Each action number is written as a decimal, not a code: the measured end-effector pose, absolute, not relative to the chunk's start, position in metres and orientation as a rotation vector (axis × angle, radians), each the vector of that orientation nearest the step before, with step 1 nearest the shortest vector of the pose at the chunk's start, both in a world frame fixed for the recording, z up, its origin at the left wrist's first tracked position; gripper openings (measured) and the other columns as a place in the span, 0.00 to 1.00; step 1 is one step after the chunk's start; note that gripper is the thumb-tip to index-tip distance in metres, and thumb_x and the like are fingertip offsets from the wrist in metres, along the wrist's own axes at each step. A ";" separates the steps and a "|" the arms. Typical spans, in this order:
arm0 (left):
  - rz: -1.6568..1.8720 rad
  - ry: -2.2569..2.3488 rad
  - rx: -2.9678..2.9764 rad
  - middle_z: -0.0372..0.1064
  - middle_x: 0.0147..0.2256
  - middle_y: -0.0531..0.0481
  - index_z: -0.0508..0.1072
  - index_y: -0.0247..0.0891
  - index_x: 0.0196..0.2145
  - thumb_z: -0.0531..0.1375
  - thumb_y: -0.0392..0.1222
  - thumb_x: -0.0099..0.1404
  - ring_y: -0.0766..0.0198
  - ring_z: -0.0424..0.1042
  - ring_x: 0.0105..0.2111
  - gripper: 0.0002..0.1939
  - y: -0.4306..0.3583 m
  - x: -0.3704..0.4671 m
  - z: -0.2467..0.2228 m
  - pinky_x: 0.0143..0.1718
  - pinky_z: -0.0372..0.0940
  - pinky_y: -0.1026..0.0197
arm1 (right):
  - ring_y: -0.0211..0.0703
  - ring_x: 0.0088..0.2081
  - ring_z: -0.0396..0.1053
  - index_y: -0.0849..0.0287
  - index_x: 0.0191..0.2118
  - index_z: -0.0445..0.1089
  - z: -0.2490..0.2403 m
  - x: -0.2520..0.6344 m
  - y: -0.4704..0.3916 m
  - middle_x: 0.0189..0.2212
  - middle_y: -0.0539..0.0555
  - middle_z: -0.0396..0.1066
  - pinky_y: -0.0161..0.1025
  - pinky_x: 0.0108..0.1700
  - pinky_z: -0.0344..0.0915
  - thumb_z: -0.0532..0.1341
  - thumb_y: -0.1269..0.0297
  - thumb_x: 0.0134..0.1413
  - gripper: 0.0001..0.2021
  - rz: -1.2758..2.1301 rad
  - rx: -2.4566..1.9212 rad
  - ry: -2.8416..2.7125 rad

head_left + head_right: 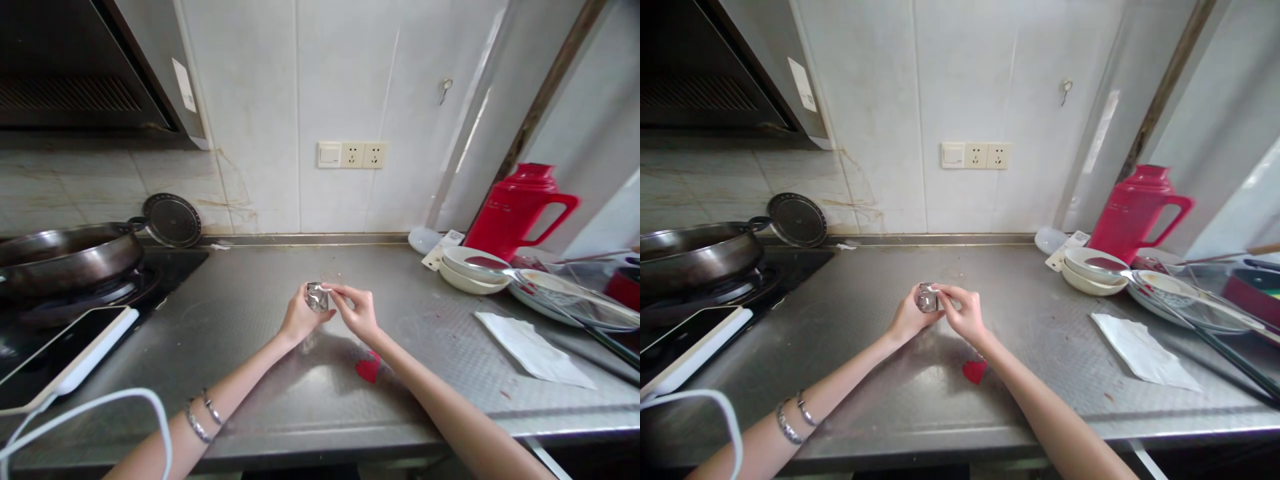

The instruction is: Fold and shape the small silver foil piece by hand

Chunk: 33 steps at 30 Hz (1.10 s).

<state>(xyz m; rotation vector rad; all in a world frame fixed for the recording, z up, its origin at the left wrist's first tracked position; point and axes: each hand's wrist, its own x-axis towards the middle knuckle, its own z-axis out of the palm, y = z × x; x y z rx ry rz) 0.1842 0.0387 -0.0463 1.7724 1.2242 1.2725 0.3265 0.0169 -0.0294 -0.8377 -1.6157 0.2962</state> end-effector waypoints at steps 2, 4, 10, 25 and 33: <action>1.267 1.230 1.789 0.73 0.38 0.47 0.66 0.37 0.44 0.70 0.43 0.43 0.59 0.73 0.37 0.30 0.040 0.183 -0.047 0.40 0.66 0.59 | 0.46 0.34 0.76 0.57 0.34 0.77 -0.026 0.331 0.020 0.33 0.55 0.78 0.38 0.36 0.72 0.58 0.60 0.57 0.11 0.407 -0.886 -1.523; 1.256 1.240 1.810 0.73 0.39 0.45 0.65 0.36 0.45 0.70 0.43 0.42 0.58 0.73 0.38 0.32 0.039 0.183 -0.047 0.41 0.66 0.58 | 0.46 0.33 0.75 0.59 0.35 0.77 -0.025 0.334 0.026 0.32 0.55 0.78 0.38 0.34 0.71 0.58 0.57 0.57 0.13 0.474 -0.925 -1.398; 1.255 1.199 1.812 0.72 0.42 0.43 0.63 0.35 0.48 0.71 0.43 0.42 0.57 0.73 0.41 0.36 0.035 0.185 -0.047 0.43 0.66 0.56 | 0.46 0.37 0.75 0.59 0.39 0.76 -0.033 0.331 0.035 0.36 0.55 0.78 0.40 0.40 0.71 0.57 0.58 0.58 0.13 0.391 -0.975 -1.444; 1.336 1.166 1.775 0.71 0.40 0.45 0.65 0.36 0.43 0.69 0.40 0.44 0.58 0.72 0.39 0.28 0.047 0.181 -0.049 0.41 0.66 0.56 | 0.45 0.48 0.72 0.54 0.43 0.74 -0.030 0.313 0.008 0.43 0.56 0.76 0.46 0.53 0.67 0.54 0.69 0.60 0.12 0.168 -0.705 -1.705; 1.295 1.214 2.036 0.65 0.45 0.46 0.63 0.40 0.47 0.69 0.36 0.40 0.54 0.67 0.46 0.36 0.035 0.188 -0.058 0.47 0.62 0.53 | 0.46 0.49 0.71 0.54 0.44 0.73 -0.020 0.337 0.025 0.40 0.56 0.76 0.45 0.49 0.70 0.53 0.69 0.61 0.12 -0.017 -0.769 -1.810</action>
